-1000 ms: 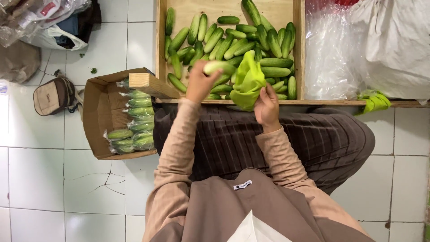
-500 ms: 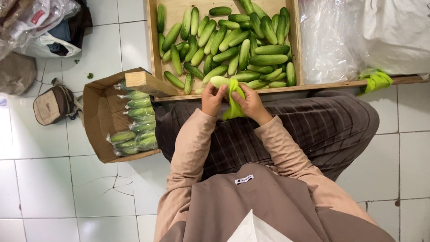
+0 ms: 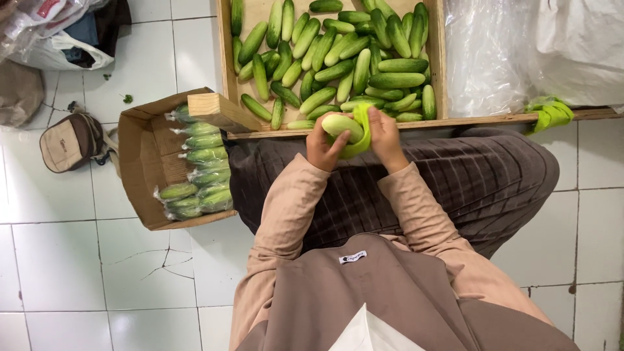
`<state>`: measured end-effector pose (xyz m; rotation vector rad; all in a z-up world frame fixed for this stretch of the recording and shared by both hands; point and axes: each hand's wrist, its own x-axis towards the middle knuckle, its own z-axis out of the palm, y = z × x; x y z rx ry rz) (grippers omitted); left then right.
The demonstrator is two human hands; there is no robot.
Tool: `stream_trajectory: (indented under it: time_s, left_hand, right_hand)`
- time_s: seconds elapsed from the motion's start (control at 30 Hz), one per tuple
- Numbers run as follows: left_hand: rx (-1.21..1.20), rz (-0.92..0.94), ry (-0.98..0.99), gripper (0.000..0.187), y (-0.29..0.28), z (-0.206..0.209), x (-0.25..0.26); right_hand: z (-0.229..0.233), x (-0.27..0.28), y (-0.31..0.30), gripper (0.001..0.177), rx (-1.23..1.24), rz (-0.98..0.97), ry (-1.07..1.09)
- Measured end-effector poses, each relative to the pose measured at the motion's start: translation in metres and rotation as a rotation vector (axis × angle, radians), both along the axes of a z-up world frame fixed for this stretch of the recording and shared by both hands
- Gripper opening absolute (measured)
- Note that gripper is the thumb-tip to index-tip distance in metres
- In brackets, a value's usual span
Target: The person wipes cucumbers with a green cloth and places them into small plastic bags, then places the bags into a cardboard box.
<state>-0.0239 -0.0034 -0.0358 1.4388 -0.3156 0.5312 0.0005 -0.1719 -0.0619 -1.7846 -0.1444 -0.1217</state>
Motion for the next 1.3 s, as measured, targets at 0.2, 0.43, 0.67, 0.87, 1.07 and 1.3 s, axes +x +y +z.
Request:
stream_trajectory:
  time_s: [0.2,0.43,0.67,0.87,1.07,1.3]
  left_hand:
    - [0.012,-0.044,0.045,0.049,0.015,-0.052,0.006]
    - [0.079,-0.020,0.064,0.046,0.005,-0.034,0.002]
    - [0.338,0.140,-0.030,0.031,0.006,-0.052,0.006]
    - [0.646,0.333,-0.150,0.045,-0.009,-0.072,0.008]
    - [0.388,0.172,-0.049,0.044,-0.011,-0.045,0.006]
    - [0.058,-0.156,0.134,0.038,-0.007,-0.086,0.008]
  right_hand:
    - [0.035,-0.011,0.000,0.054,0.434,-0.087,-0.004]
    - [0.077,-0.032,0.032,0.037,0.440,0.335,-0.217]
    - [0.063,-0.019,0.038,0.059,-0.101,0.139,-0.467]
    - [0.047,-0.011,0.034,0.014,-0.134,-0.021,-0.305]
    - [-0.001,0.007,0.004,0.033,0.084,-0.110,-0.238]
    - [0.051,-0.007,0.016,0.050,0.270,0.219,-0.083]
